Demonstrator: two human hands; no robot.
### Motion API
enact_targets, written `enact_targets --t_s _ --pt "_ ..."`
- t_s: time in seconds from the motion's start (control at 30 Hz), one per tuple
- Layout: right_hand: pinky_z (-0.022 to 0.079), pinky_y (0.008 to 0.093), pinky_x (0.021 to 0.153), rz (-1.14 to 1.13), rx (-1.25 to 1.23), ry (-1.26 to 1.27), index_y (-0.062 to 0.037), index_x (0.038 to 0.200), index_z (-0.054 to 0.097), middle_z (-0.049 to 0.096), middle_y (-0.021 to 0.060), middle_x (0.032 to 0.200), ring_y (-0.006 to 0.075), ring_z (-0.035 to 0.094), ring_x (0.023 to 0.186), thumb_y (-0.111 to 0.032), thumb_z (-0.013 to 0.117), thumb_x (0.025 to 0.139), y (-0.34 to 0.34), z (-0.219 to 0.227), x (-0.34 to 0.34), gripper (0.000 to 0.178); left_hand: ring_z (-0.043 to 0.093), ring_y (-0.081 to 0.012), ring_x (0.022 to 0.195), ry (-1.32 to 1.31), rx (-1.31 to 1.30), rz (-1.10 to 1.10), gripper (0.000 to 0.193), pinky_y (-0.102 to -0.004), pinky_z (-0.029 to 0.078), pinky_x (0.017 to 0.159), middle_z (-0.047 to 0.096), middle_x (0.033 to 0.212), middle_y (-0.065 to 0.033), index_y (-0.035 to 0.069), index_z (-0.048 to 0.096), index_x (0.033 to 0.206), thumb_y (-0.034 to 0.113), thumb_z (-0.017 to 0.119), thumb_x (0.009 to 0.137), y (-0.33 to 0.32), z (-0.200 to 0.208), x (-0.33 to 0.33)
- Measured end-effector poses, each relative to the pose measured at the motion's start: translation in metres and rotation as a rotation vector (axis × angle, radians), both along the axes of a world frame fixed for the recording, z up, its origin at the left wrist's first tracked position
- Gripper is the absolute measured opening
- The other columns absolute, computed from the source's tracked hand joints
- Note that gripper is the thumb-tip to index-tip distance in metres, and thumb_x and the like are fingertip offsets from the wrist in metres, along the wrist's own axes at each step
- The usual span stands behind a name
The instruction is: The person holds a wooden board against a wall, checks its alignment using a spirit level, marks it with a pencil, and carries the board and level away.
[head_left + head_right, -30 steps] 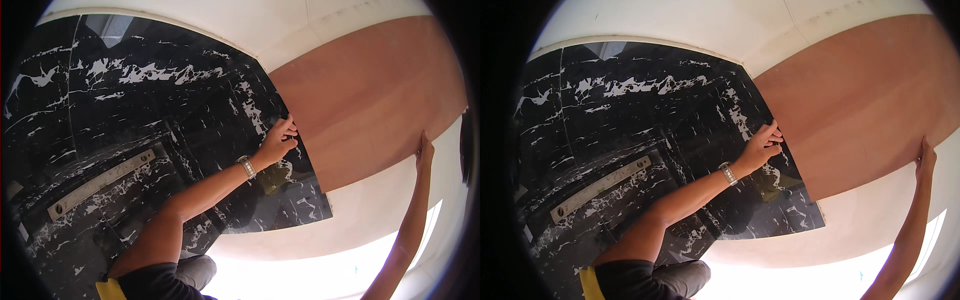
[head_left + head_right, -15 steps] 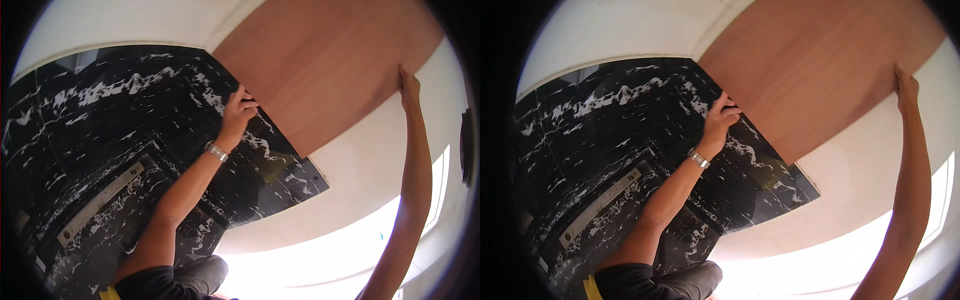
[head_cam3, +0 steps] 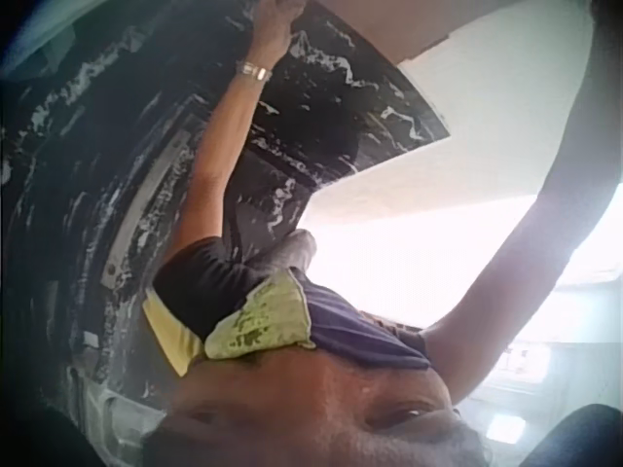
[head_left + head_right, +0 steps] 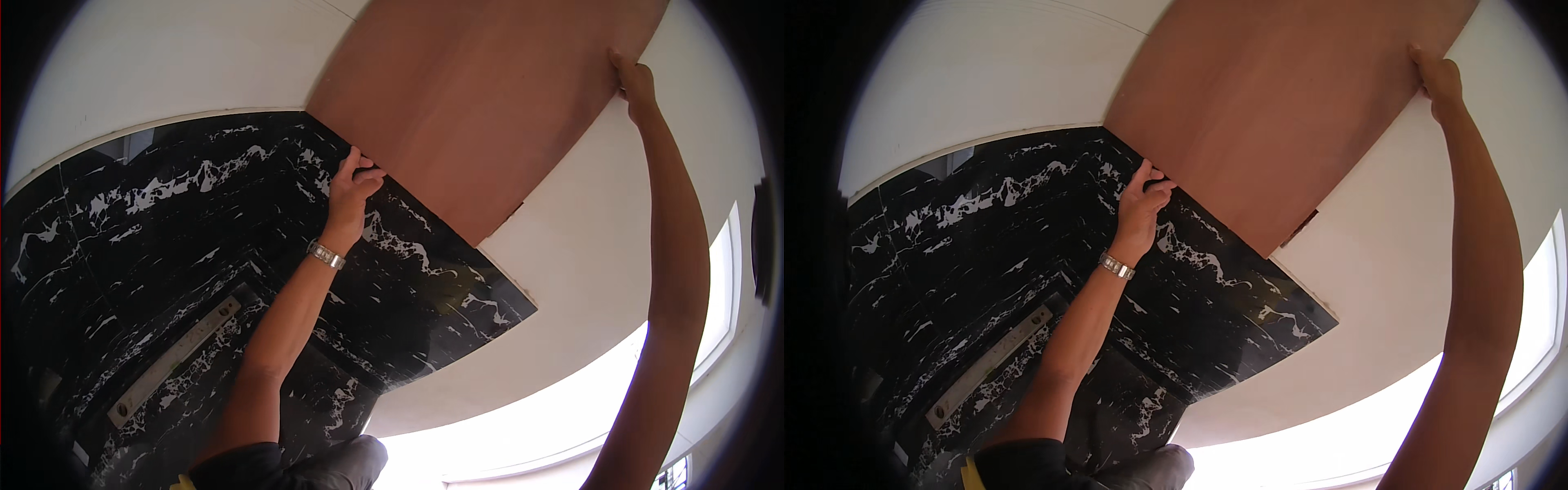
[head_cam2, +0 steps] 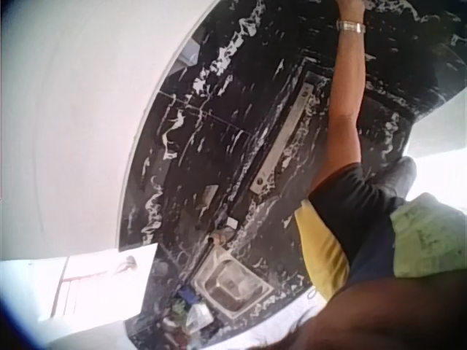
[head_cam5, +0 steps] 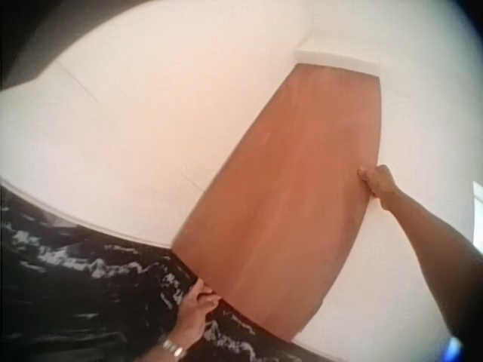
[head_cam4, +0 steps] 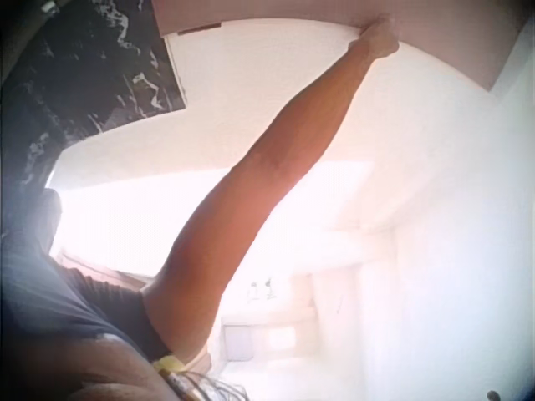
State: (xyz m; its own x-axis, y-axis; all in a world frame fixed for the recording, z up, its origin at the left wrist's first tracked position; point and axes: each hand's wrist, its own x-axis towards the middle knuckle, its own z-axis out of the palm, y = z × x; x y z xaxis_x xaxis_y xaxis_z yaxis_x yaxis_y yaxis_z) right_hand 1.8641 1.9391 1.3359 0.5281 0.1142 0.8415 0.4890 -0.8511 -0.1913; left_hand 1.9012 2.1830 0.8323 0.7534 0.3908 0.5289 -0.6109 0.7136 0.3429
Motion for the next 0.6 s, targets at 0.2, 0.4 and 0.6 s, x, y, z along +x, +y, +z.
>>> enact_targets --t_s 0.2,0.4,0.6 --pt "0.050 0.0381 0.095 0.001 0.016 0.007 0.0119 0.129 0.058 0.066 0.0158 0.124 0.0253 0.064 0.110 -0.061 0.072 0.083 0.000 -0.009 0.002 0.087 0.059 -0.0115 0.105 0.062 0.039 0.028 0.057 -0.0242 0.046 0.083 0.050 0.118 -0.0024 -0.004 0.050 0.144 -0.003 0.065 0.089 0.002 0.005 0.009" --pt "0.053 0.0404 0.096 -0.218 -0.188 0.158 0.0040 0.135 0.058 0.067 0.0170 0.122 0.0265 0.067 0.108 -0.077 0.061 0.084 0.022 -0.019 -0.031 0.095 0.059 -0.0090 0.088 0.178 0.113 0.311 0.028 -0.0238 0.047 0.085 0.059 0.099 -0.0015 -0.005 0.066 0.119 0.002 0.070 0.092 0.009 0.009 0.017" --pt "0.053 0.0404 0.068 -0.264 -0.124 0.017 0.0012 0.100 0.069 0.068 0.0132 0.086 0.0235 0.063 0.074 -0.040 0.059 0.104 0.026 -0.018 -0.047 0.043 0.063 -0.0115 0.105 0.093 0.046 0.236 0.064 -0.0275 0.053 0.099 0.057 0.115 -0.0053 -0.012 0.042 0.149 -0.002 0.069 0.092 -0.011 0.007 0.016"
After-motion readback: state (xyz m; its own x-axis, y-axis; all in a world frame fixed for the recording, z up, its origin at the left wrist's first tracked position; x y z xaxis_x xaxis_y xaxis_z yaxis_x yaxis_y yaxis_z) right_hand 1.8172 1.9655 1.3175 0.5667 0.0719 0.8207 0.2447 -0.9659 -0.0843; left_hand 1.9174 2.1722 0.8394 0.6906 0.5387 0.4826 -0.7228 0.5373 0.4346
